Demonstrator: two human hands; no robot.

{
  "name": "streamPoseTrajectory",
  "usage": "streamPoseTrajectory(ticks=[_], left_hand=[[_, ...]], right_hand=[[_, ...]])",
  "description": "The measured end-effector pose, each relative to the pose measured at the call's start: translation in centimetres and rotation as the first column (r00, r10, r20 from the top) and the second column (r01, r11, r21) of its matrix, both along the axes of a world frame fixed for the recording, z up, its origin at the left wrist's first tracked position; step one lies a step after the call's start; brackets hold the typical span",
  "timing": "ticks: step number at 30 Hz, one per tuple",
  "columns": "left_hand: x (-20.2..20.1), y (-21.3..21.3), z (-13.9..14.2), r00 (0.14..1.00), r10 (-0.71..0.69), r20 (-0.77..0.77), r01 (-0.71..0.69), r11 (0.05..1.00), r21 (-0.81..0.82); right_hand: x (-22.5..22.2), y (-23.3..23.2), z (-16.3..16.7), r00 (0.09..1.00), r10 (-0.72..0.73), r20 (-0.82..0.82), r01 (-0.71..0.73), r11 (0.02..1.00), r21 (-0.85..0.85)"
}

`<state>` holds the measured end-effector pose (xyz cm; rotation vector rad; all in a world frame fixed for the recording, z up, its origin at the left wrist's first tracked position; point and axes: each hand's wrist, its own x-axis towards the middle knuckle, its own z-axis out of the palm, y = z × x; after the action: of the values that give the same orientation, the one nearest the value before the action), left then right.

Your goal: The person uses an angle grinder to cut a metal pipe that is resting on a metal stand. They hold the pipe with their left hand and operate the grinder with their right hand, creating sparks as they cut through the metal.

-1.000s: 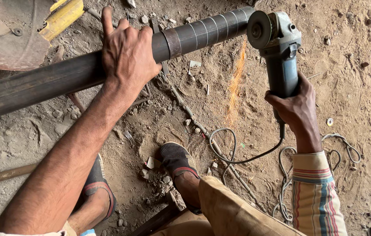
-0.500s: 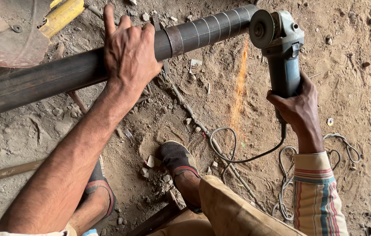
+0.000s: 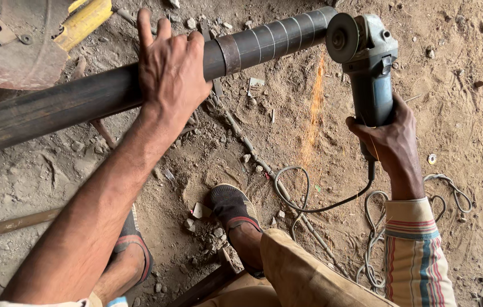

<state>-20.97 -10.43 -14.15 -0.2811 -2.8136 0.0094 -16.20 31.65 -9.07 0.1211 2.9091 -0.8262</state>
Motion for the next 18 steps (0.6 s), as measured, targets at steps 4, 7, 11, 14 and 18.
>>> streamPoseTrajectory(ticks=[4, 7, 11, 14, 18], left_hand=[[-2.5, -0.9, 1.0, 0.907, 0.004, 0.42, -0.032, 0.998, 0.058], [-2.8, -1.1, 0.6, 0.921, -0.058, 0.384, 0.004, 0.99, 0.14], [-2.6, -1.2, -0.1, 0.958, -0.062, 0.281, 0.018, 0.987, 0.158], [-2.5, -1.3, 0.0, 0.949, -0.05, 0.313, 0.001, 0.988, 0.153], [-2.3, -1.2, 0.2, 0.96, -0.057, 0.275, 0.02, 0.991, 0.135]], right_hand=[[-0.1, 0.0, 0.2, 0.998, 0.052, -0.036, -0.053, 0.998, -0.027], [-0.6, -0.2, 0.0, 1.0, 0.025, -0.008, -0.026, 0.999, -0.037], [-1.0, -0.3, 0.2, 0.998, 0.058, -0.021, -0.059, 0.998, -0.029], [-0.8, -0.5, 0.6, 0.997, 0.07, -0.04, -0.071, 0.997, -0.011], [-0.6, -0.8, 1.0, 1.0, 0.015, 0.011, -0.014, 0.997, -0.071]])
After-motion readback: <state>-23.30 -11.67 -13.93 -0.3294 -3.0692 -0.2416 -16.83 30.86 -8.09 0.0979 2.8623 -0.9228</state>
